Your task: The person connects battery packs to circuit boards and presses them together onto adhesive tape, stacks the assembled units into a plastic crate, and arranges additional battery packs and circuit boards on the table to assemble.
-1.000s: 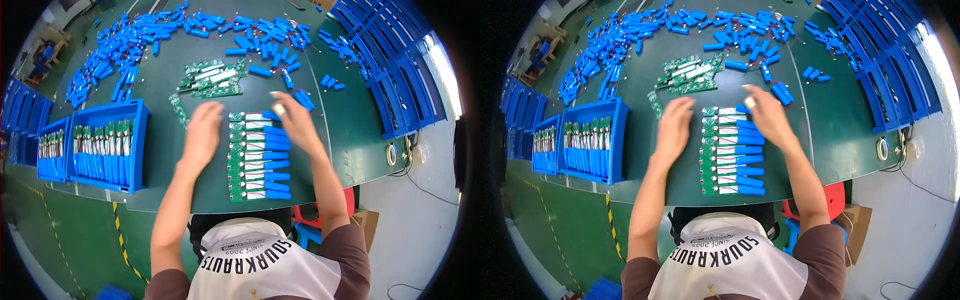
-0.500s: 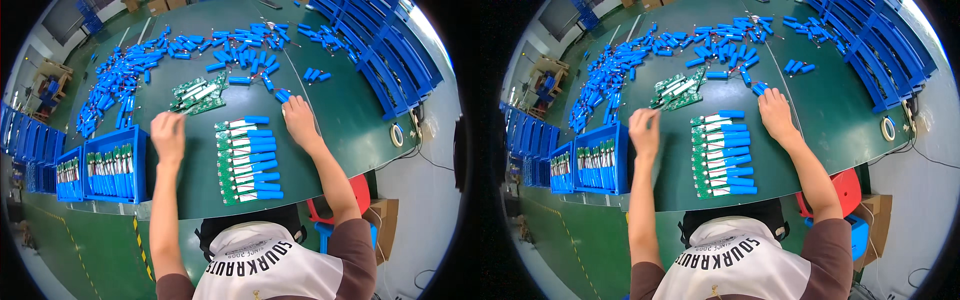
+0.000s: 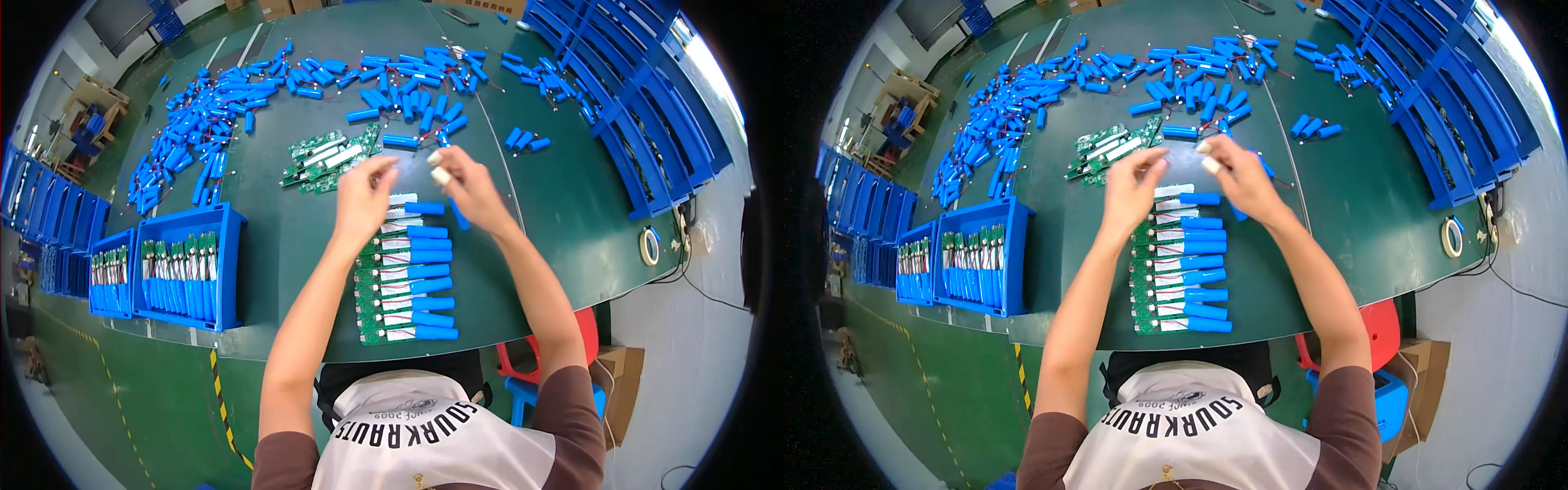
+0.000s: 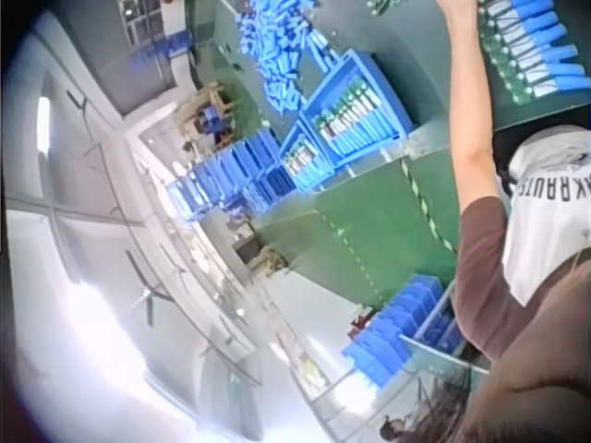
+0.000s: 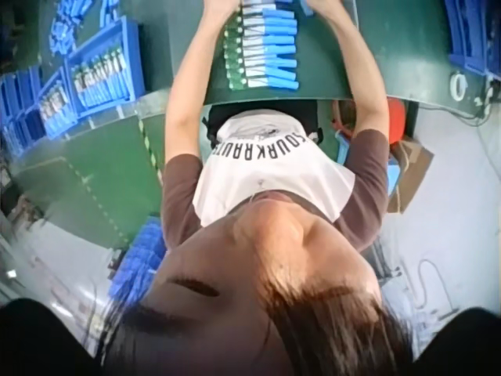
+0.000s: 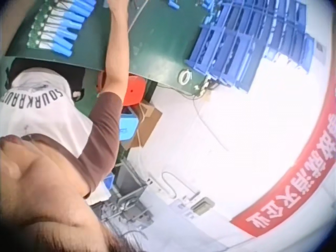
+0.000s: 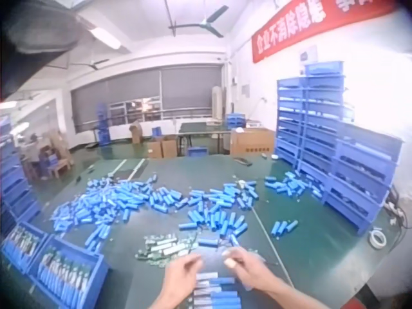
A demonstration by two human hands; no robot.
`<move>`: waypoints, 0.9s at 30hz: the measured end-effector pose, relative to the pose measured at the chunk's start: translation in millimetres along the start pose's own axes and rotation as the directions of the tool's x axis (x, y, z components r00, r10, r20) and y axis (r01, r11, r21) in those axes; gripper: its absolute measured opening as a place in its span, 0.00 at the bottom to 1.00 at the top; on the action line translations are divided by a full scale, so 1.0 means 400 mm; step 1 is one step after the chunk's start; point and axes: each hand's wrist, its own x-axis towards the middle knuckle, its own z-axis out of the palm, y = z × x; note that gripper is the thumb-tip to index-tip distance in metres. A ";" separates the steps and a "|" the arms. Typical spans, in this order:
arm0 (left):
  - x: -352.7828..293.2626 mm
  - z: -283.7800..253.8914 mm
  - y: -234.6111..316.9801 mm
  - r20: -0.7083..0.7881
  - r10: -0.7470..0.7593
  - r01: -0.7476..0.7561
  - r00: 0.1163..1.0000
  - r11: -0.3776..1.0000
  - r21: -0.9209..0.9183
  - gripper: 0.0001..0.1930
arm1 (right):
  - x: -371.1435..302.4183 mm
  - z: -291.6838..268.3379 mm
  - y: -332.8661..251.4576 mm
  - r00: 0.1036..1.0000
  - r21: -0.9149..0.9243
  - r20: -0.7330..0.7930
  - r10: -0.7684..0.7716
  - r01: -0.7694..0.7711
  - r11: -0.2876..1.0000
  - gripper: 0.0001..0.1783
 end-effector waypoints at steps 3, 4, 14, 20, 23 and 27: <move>-0.009 0.034 -0.009 0.082 -0.066 0.073 0.994 0.994 -0.076 0.11 | 0.039 0.053 0.036 0.990 0.053 0.118 -0.082 0.076 0.996 0.14; -0.010 0.035 -0.004 0.079 -0.080 0.089 0.994 0.989 -0.115 0.10 | 0.044 0.062 0.031 0.990 0.053 0.130 -0.059 0.052 0.997 0.13; -0.015 0.050 -0.008 -0.082 0.110 -0.099 0.990 0.986 0.131 0.10 | 0.045 0.085 0.059 0.991 0.035 0.133 -0.033 0.029 0.999 0.10; -0.020 -0.035 -0.067 -0.175 0.069 -0.064 0.982 0.997 0.033 0.13 | 0.048 0.025 0.054 0.958 0.088 0.212 0.193 -0.215 0.973 0.07; -0.052 -0.102 -0.089 -0.205 -0.029 0.055 0.978 0.991 0.123 0.12 | 0.092 0.011 0.039 0.954 0.029 0.255 0.158 -0.171 0.985 0.07; -0.106 -0.089 -0.099 0.025 0.144 -0.140 0.989 0.881 0.451 0.10 | 0.131 0.097 0.016 0.898 -0.301 0.438 0.039 0.105 0.948 0.08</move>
